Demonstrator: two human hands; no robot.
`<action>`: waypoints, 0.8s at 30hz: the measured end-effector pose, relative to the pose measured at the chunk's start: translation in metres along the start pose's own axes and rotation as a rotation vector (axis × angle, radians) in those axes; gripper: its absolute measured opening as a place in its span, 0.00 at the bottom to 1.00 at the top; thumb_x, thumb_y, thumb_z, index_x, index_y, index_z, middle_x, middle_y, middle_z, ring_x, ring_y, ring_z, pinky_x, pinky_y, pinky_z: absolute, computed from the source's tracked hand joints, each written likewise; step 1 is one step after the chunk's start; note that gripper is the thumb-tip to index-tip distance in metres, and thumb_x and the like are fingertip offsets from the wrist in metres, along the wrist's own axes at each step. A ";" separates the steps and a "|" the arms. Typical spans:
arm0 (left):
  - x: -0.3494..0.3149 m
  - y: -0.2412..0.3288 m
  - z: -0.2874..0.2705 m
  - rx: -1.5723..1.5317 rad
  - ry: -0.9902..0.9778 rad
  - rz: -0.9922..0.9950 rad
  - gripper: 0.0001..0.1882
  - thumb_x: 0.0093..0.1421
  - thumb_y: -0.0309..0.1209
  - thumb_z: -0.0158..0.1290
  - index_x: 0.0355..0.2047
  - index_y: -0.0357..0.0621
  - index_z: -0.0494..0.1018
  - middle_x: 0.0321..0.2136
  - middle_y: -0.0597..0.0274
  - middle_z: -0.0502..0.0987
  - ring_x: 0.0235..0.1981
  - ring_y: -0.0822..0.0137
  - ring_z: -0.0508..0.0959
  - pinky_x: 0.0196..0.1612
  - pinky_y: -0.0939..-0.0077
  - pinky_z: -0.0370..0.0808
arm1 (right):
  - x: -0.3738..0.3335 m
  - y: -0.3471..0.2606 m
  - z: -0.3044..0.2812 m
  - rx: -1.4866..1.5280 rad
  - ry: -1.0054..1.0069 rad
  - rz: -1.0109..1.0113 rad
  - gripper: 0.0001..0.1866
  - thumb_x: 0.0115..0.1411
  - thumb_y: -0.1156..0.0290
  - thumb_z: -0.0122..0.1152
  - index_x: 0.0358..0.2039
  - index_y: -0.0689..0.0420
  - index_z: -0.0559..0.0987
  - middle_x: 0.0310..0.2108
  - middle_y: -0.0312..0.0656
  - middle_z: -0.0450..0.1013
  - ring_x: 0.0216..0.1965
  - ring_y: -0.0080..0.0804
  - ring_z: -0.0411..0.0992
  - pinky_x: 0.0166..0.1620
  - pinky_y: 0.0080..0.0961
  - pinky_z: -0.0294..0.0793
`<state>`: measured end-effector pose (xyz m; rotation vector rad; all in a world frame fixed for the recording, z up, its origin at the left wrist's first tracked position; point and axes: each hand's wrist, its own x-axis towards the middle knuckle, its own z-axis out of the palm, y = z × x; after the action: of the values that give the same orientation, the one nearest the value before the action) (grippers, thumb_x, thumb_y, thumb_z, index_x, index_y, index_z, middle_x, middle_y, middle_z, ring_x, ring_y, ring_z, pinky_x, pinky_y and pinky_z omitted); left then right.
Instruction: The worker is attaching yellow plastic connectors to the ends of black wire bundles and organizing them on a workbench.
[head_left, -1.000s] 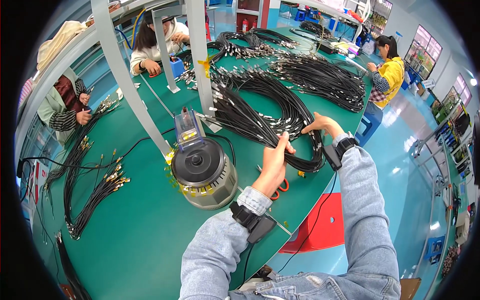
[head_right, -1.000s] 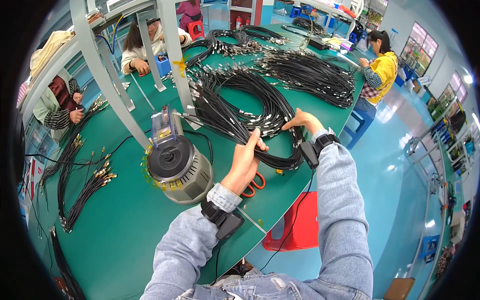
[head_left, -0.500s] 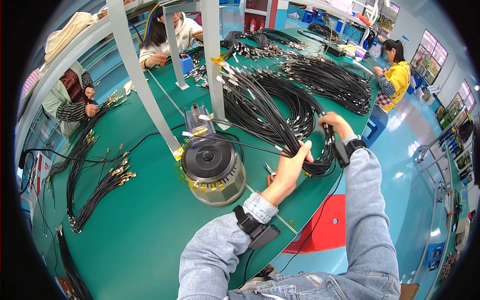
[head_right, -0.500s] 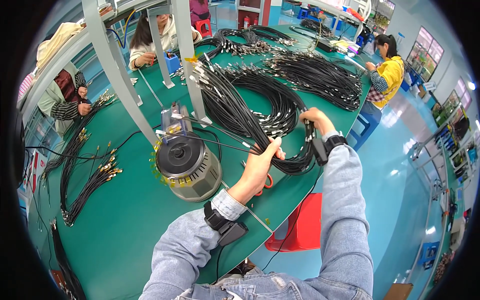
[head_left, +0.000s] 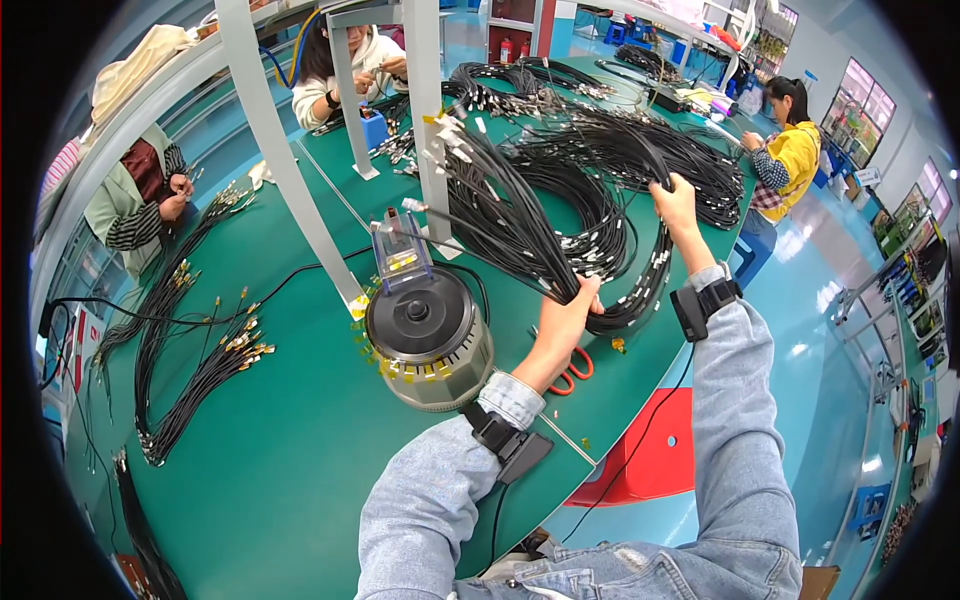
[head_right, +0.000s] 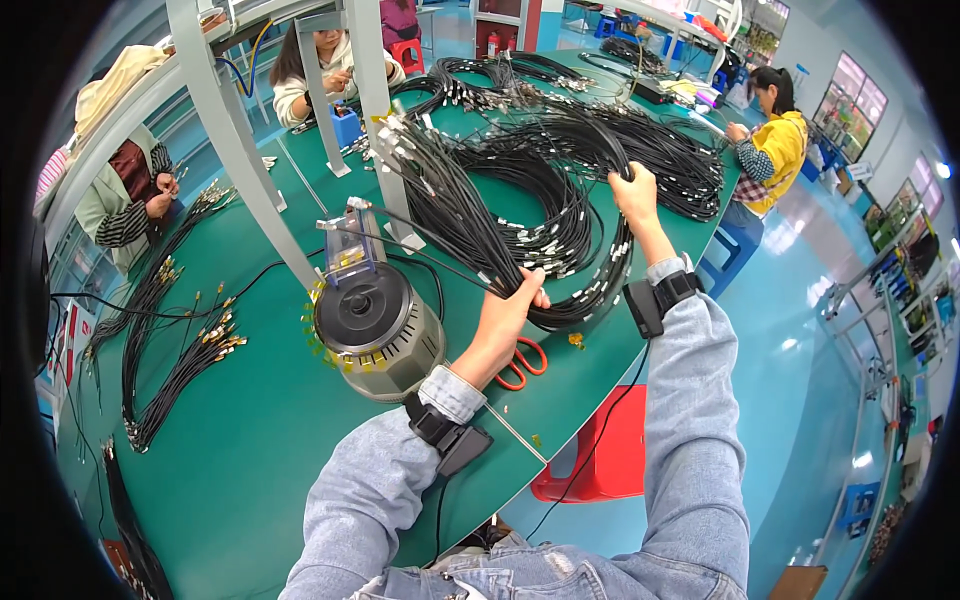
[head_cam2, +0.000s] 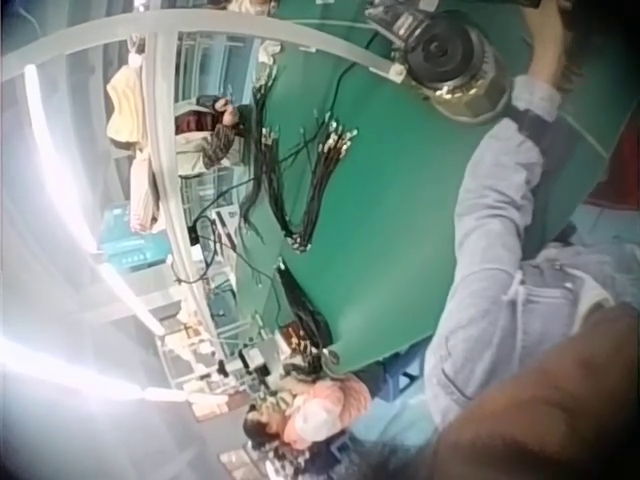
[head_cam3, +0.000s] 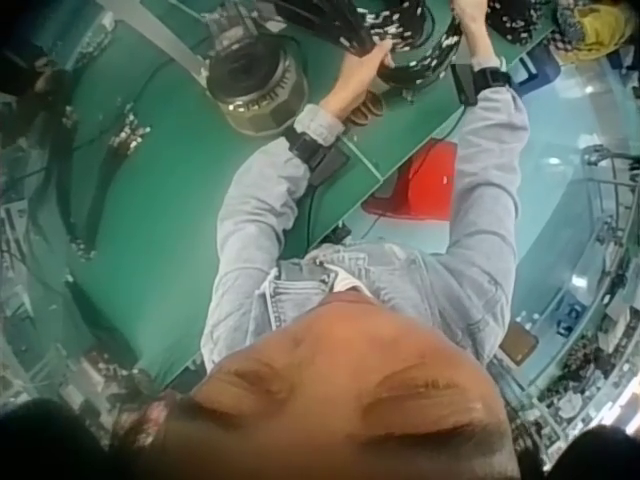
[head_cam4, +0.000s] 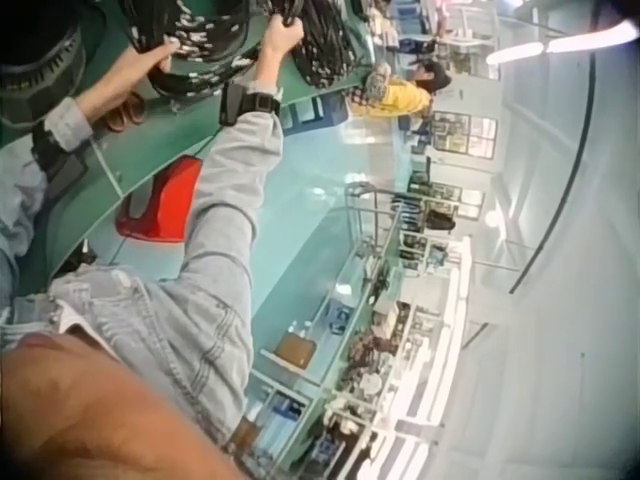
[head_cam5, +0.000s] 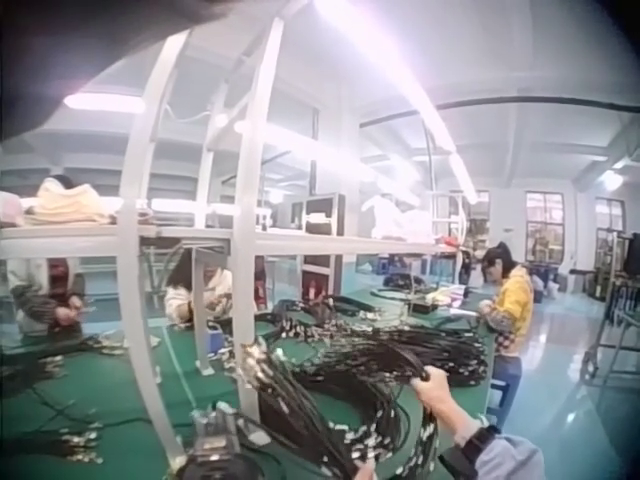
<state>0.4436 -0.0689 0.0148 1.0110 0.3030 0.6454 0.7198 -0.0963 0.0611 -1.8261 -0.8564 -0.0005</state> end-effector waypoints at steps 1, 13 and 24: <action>-0.001 0.002 0.002 -0.042 -0.020 0.003 0.10 0.61 0.31 0.49 0.23 0.44 0.64 0.16 0.68 0.68 0.21 0.74 0.71 0.32 0.78 0.69 | 0.000 0.001 -0.007 -0.067 -0.042 0.051 0.08 0.49 0.75 0.57 0.17 0.61 0.70 0.13 0.37 0.67 0.12 0.23 0.64 0.16 0.20 0.61; -0.017 0.002 0.002 0.194 -0.150 -0.031 0.12 0.60 0.33 0.50 0.22 0.43 0.65 0.16 0.69 0.68 0.18 0.77 0.69 0.24 0.80 0.67 | -0.013 0.047 -0.003 -0.084 -0.309 0.339 0.09 0.45 0.74 0.59 0.14 0.64 0.71 0.14 0.41 0.69 0.14 0.30 0.67 0.18 0.28 0.64; -0.028 0.010 0.006 0.340 -0.185 -0.002 0.11 0.58 0.35 0.53 0.25 0.42 0.68 0.18 0.70 0.70 0.22 0.79 0.70 0.25 0.82 0.67 | 0.022 -0.003 0.010 -0.458 0.201 -0.078 0.14 0.46 0.62 0.59 0.28 0.60 0.77 0.26 0.54 0.74 0.32 0.51 0.74 0.37 0.38 0.71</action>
<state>0.4214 -0.0875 0.0246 1.3864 0.2553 0.5031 0.7307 -0.0756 0.0676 -2.1679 -0.8289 -0.4555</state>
